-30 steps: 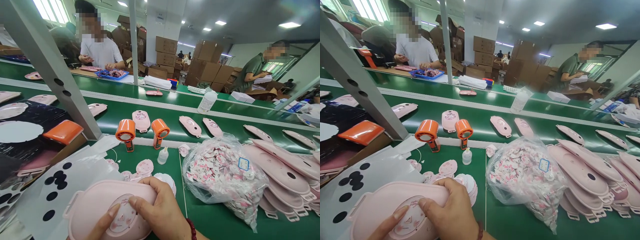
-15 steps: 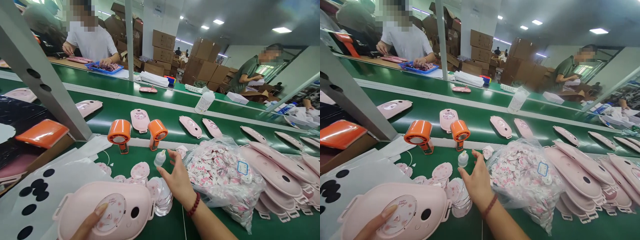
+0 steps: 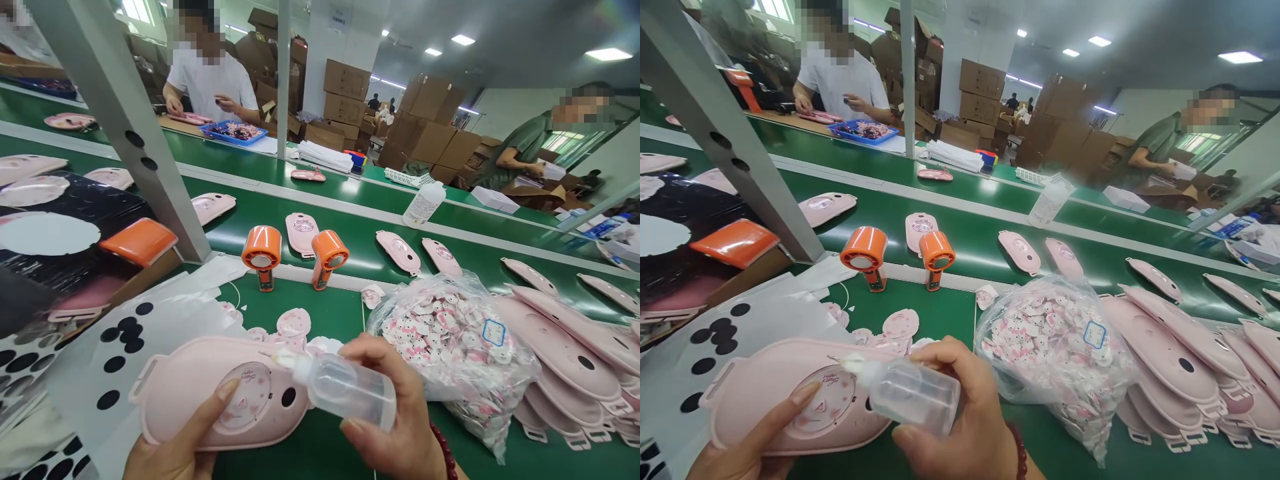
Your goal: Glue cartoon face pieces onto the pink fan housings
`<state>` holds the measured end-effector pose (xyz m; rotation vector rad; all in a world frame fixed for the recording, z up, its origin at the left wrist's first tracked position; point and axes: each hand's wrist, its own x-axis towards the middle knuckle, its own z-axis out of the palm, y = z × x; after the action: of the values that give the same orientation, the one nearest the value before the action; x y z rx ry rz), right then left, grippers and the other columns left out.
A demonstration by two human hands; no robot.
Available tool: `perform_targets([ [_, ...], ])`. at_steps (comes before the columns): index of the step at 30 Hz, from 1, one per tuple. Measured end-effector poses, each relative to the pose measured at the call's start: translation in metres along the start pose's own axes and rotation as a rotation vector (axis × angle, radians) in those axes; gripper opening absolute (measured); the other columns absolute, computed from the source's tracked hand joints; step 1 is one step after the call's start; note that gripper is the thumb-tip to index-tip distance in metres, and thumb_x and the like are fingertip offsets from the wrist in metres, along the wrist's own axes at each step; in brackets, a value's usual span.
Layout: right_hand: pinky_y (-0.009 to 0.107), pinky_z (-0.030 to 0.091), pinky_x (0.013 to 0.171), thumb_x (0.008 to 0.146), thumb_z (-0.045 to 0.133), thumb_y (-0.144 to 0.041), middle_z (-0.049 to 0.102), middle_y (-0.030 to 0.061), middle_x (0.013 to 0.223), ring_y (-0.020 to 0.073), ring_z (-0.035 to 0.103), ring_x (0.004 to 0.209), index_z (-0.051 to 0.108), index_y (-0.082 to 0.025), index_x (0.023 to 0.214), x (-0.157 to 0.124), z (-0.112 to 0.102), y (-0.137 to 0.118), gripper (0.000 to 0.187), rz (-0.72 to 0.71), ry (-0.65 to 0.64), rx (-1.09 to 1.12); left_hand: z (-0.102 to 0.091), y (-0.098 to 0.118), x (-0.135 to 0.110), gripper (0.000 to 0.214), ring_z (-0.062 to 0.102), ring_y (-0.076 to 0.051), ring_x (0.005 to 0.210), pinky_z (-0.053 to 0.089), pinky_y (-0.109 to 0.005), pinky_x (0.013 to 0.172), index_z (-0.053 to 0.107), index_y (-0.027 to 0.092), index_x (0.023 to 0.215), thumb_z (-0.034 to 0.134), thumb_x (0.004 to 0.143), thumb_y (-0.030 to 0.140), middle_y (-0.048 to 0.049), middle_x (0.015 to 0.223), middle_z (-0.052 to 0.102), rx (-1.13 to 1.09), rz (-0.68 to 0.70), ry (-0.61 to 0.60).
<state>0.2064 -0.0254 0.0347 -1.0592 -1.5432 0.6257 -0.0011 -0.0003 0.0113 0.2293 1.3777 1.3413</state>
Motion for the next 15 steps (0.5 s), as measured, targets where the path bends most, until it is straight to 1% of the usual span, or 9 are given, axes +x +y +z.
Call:
perform_targets([
  [1, 0.026, 0.047, 0.053, 0.082, 0.068, -0.042, 0.062, 0.0010, 0.076, 0.0159, 0.056, 0.061, 0.064, -0.024, 0.102, -0.001, 0.003, -0.005, 0.027, 0.013, 0.033, 0.036, -0.001, -0.002, -0.003, 0.061, 0.058, -0.031, 0.124, 0.060, -0.031, 0.085, 0.070, 0.030, 0.110, 0.090, 0.053, 0.020, -0.0007, 0.121, 0.070, 0.008, 0.035, -0.021],
  [3, 0.026, 0.044, 0.051, 0.075, 0.070, -0.038, 0.060, -0.0001, 0.068, 0.0148, 0.053, 0.057, 0.068, -0.022, 0.090, -0.001, 0.011, -0.011, 0.023, 0.024, 0.083, 0.062, -0.003, -0.006, -0.007, 0.064, 0.059, -0.031, 0.121, 0.059, -0.035, 0.090, 0.069, 0.030, 0.113, 0.090, 0.054, 0.019, -0.0002, 0.124, 0.068, 0.021, 0.122, -0.064],
  [6, 0.024, 0.041, 0.050, 0.067, 0.070, -0.028, 0.059, -0.0014, 0.064, 0.0122, 0.051, 0.054, 0.071, -0.020, 0.083, 0.000, 0.019, -0.017, 0.018, 0.028, 0.096, 0.059, -0.006, -0.010, -0.014, 0.064, 0.061, -0.031, 0.118, 0.057, -0.038, 0.093, 0.067, 0.030, 0.116, 0.090, 0.056, 0.022, 0.0012, 0.128, 0.066, 0.042, 0.231, -0.067],
  [8, 0.023, 0.042, 0.051, 0.067, 0.069, -0.023, 0.061, -0.0015, 0.065, 0.0113, 0.052, 0.055, 0.072, -0.019, 0.082, 0.001, 0.022, -0.020, 0.016, 0.026, 0.078, 0.050, -0.008, -0.012, -0.018, 0.068, 0.061, -0.031, 0.117, 0.057, -0.038, 0.093, 0.065, 0.032, 0.119, 0.090, 0.057, 0.024, 0.0015, 0.129, 0.066, 0.053, 0.269, -0.076],
  [10, 0.022, 0.043, 0.054, 0.067, 0.070, -0.021, 0.063, -0.0012, 0.067, 0.0109, 0.054, 0.056, 0.073, -0.018, 0.083, 0.001, 0.024, -0.022, 0.017, 0.019, 0.067, 0.047, -0.010, -0.012, -0.021, 0.073, 0.061, -0.031, 0.118, 0.056, -0.040, 0.095, 0.061, 0.034, 0.124, 0.090, 0.058, 0.025, 0.0019, 0.130, 0.065, 0.066, 0.296, -0.085],
  [13, 0.022, 0.046, 0.058, 0.067, 0.070, -0.020, 0.065, -0.0012, 0.069, 0.0109, 0.055, 0.059, 0.073, -0.018, 0.084, 0.001, 0.025, -0.024, 0.017, 0.022, 0.047, 0.049, -0.012, -0.012, -0.023, 0.079, 0.060, -0.032, 0.119, 0.055, -0.043, 0.097, 0.058, 0.036, 0.127, 0.090, 0.057, 0.021, 0.0027, 0.130, 0.065, 0.079, 0.318, -0.091],
  [15, 0.022, 0.046, 0.059, 0.068, 0.070, -0.019, 0.066, -0.0012, 0.072, 0.0112, 0.056, 0.061, 0.074, -0.019, 0.086, 0.000, 0.026, -0.025, 0.018, 0.029, 0.029, 0.047, -0.013, -0.012, -0.025, 0.078, 0.061, -0.032, 0.118, 0.056, -0.043, 0.097, 0.058, 0.035, 0.127, 0.089, 0.057, 0.019, 0.0024, 0.129, 0.065, 0.078, 0.326, -0.088],
])
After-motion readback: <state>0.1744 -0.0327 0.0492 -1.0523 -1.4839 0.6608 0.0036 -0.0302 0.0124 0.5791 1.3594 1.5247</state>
